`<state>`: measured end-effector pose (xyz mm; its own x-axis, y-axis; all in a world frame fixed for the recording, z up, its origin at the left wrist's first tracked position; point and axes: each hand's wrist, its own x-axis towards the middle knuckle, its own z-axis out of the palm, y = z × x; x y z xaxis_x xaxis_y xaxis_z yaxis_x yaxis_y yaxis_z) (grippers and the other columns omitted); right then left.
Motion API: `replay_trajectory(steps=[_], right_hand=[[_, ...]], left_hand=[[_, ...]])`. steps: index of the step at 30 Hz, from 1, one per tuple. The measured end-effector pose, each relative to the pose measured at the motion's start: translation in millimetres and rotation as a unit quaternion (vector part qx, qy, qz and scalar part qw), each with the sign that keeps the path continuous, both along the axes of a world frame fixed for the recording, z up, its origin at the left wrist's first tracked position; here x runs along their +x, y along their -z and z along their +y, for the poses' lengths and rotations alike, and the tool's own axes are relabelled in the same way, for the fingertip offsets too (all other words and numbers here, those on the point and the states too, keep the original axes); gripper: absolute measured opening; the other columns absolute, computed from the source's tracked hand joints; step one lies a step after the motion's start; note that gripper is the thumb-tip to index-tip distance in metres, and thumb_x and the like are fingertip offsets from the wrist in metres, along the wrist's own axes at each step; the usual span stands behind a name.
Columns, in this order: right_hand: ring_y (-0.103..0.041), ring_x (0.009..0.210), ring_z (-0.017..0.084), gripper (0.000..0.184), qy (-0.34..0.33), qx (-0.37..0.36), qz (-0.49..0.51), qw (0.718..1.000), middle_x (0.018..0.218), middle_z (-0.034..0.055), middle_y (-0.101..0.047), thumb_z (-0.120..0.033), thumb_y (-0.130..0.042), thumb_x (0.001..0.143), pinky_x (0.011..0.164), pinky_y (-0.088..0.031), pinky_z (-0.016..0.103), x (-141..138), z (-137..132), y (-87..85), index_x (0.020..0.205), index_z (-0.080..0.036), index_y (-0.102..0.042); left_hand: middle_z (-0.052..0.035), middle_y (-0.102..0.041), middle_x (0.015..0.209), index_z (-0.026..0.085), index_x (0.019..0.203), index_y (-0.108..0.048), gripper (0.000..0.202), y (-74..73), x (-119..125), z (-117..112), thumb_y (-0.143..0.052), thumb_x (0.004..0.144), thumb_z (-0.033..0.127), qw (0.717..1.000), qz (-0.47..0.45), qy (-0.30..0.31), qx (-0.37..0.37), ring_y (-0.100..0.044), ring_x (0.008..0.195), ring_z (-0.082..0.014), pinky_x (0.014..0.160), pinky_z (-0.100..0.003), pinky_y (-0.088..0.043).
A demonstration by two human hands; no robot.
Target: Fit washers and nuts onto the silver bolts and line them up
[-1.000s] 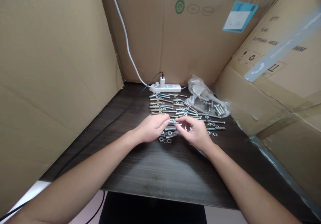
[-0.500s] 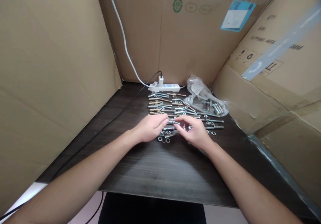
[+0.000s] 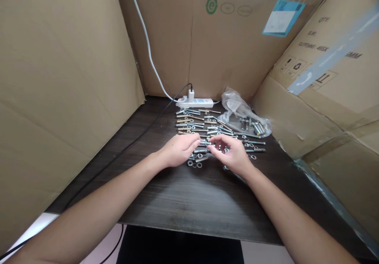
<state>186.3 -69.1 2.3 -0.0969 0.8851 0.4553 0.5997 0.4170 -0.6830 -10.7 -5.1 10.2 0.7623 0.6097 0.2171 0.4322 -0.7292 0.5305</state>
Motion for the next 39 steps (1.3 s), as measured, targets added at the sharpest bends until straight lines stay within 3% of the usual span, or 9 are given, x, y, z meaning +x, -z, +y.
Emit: replay_trajectory(steps=[9, 16, 21, 25, 31, 39], right_hand=[[-0.055, 0.059, 0.012, 0.012, 0.013, -0.01, 0.028, 0.999, 0.076, 0.003, -0.066, -0.029, -0.06, 0.081, 0.054, -0.046, 0.025, 2, 2, -0.9, 0.084, -0.018, -0.064], [-0.063, 0.074, 0.016, 0.017, -0.022, -0.047, 0.078, 0.996, 0.083, 0.0047, -0.067, -0.034, -0.06, 0.083, 0.069, -0.052, 0.03, 7, 6, 1.6, 0.086, -0.018, -0.063], [-0.06, 0.072, 0.017, 0.011, 0.027, -0.001, -0.037, 0.999, 0.082, 0.0043, -0.067, -0.026, -0.056, 0.085, 0.065, -0.048, 0.03, 17, 11, 1.0, 0.086, -0.018, -0.064], [-0.058, 0.082, 0.019, 0.012, 0.004, 0.009, -0.151, 0.988, 0.085, 0.0048, -0.066, -0.021, -0.053, 0.086, 0.077, -0.046, 0.033, 13, 13, 6.9, 0.086, -0.019, -0.065], [-0.051, 0.088, 0.02, 0.031, -0.066, 0.008, -0.294, 0.953, 0.093, 0.0058, -0.06, -0.007, -0.047, 0.085, 0.081, -0.043, 0.033, 4, 17, 8.9, 0.1, -0.023, -0.068], [-0.047, 0.089, 0.02, 0.038, -0.058, -0.006, -0.373, 0.926, 0.094, 0.0059, -0.058, 0.0, -0.047, 0.078, 0.084, -0.041, 0.032, 3, 20, 8.6, 0.097, -0.023, -0.071]], left_hand=[[0.0006, -0.052, 0.072, 0.019, 0.08, -0.048, 0.029, 1.5, 0, 1, -0.029, 0.096, 0.034, 1.0, -0.022, -0.014, 0.0, -0.047, 0.066, -0.0138, 0.065, -0.026, -0.037], [0.0018, -0.051, 0.07, 0.019, 0.076, -0.045, 0.029, 4.4, 1, 4, -0.029, 0.096, 0.034, 0.999, -0.011, -0.038, 0.011, -0.047, 0.065, -0.0131, 0.062, -0.025, -0.035], [0.0015, -0.049, 0.069, 0.019, 0.072, -0.04, 0.03, 4.3, -1, 10, -0.03, 0.096, 0.033, 0.994, -0.038, -0.101, 0.026, -0.046, 0.064, -0.0128, 0.06, -0.025, -0.033], [0.0015, -0.048, 0.067, 0.019, 0.07, -0.038, 0.03, 5.3, -2, 12, -0.03, 0.096, 0.032, 0.99, -0.048, -0.13, 0.03, -0.044, 0.062, -0.0124, 0.059, -0.025, -0.032], [0.001, -0.049, 0.068, 0.019, 0.07, -0.037, 0.03, 4.6, -1, 10, -0.03, 0.095, 0.033, 0.99, -0.052, -0.128, 0.027, -0.045, 0.062, -0.0129, 0.059, -0.025, -0.031], [0.0018, -0.049, 0.068, 0.019, 0.07, -0.036, 0.028, 2.9, -2, 8, -0.031, 0.095, 0.03, 0.991, -0.055, -0.119, 0.038, -0.047, 0.063, -0.013, 0.06, -0.025, -0.032]])
